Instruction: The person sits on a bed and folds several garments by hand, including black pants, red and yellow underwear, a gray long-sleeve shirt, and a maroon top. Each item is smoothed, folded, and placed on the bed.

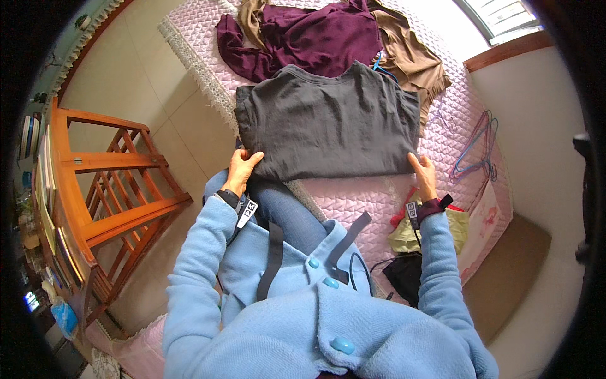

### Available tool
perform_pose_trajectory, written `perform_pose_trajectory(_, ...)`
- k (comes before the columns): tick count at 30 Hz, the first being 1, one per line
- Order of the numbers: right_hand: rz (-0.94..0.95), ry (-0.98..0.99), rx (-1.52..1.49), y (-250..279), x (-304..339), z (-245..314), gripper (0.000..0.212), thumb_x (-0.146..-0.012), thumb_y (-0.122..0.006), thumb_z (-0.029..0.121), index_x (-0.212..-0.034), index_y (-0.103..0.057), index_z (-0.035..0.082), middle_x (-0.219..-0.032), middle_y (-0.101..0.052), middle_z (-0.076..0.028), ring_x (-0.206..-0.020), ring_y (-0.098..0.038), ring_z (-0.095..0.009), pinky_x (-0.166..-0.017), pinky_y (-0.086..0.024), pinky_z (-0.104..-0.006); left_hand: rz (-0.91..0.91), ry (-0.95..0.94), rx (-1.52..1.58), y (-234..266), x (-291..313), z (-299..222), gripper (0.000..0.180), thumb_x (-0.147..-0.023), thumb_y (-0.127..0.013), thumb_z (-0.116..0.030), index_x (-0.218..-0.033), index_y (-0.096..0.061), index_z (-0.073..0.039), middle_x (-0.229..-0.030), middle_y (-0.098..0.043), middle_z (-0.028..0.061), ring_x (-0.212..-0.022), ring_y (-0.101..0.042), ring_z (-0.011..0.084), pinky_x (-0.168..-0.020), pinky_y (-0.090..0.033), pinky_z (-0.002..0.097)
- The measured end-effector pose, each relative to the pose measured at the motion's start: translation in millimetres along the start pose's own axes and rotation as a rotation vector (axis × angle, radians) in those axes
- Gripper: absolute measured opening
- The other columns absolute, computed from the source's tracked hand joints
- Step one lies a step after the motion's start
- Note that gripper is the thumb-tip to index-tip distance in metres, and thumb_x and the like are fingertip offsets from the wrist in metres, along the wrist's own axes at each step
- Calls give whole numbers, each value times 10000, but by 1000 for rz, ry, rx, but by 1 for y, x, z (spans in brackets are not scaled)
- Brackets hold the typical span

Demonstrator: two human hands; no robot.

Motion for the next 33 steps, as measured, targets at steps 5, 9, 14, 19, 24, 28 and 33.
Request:
perform_pose_trajectory(5, -308, 381, -198, 34, 30, 37, 201, -792, -630, 128, -691, -485, 30, -647, -455, 28, -624, -399, -92, -560, -355, -296, -35, -227, -306, 3, 4, -22, 375, -746, -767, -262, -876, -582, 37, -783, -583, 53, -739, -516, 131, -641, -444, 305)
perform_pose_trajectory(9, -285, 88, 289, 32, 46, -8, 224, -701, -623, 178, -682, -489, -2, -578, -452, -96, -571, -415, -156, -532, -367, -341, 52, -103, -324, 13, 4, -21, 345, -746, -767, -283, -836, -587, -3, -768, -551, 18, -712, -506, 130, -619, -419, 284)
perform_pose_trajectory(14, -269, 5, 205, 45, 2, -3, 389, -741, -719, 361, -792, -581, 0, -682, -606, -102, -643, -559, -171, -608, -451, -319, 133, 128, -282, 15, -22, -22, 669, -730, -779, -398, -1168, -485, 14, -878, -550, 21, -650, -480, 83, -504, -379, 195)
perform_pose_trajectory(19, -410, 384, 387, 34, -72, 83, 506, -735, -739, 441, -935, -594, -1, -825, -658, -162, -783, -643, -312, -693, -493, -403, -284, -238, -273, 30, -61, -71, 645, -705, -797, -397, -1098, -533, 42, -962, -610, 116, -774, -563, 176, -651, -468, 331)
perform_pose_trajectory(24, -539, 624, 826, 2, -105, 81, 118, -788, -578, 178, -875, -579, 99, -779, -630, -160, -720, -626, -324, -618, -466, -453, -459, -374, -436, 32, -75, -66, 270, -802, -693, -248, -866, -608, 0, -814, -630, 88, -775, -570, 172, -722, -456, 328)
perform_pose_trajectory(28, -426, 242, 686, 23, -125, 43, 199, -866, -584, 275, -949, -583, 95, -840, -629, -150, -790, -612, -327, -677, -469, -433, -384, -366, -163, 38, -87, -54, 309, -817, -686, -275, -831, -584, 16, -785, -606, 71, -729, -538, 169, -679, -447, 334)
perform_pose_trajectory(33, -418, 807, 825, -27, -35, 115, 447, -885, -551, 212, -1278, -465, 16, -1334, -453, -198, -1242, -418, -326, -1027, -307, -444, -8, 120, 141, 32, -53, -22, 429, -799, -708, -401, -906, -577, -6, -791, -567, 44, -674, -509, 140, -611, -433, 293)
Point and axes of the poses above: each hand's wrist, its own x-axis away from the middle knuckle, its own y-axis out of the back of the hand, z = x × y, the point moved 9 cm from there along -x, towards the middle knuckle
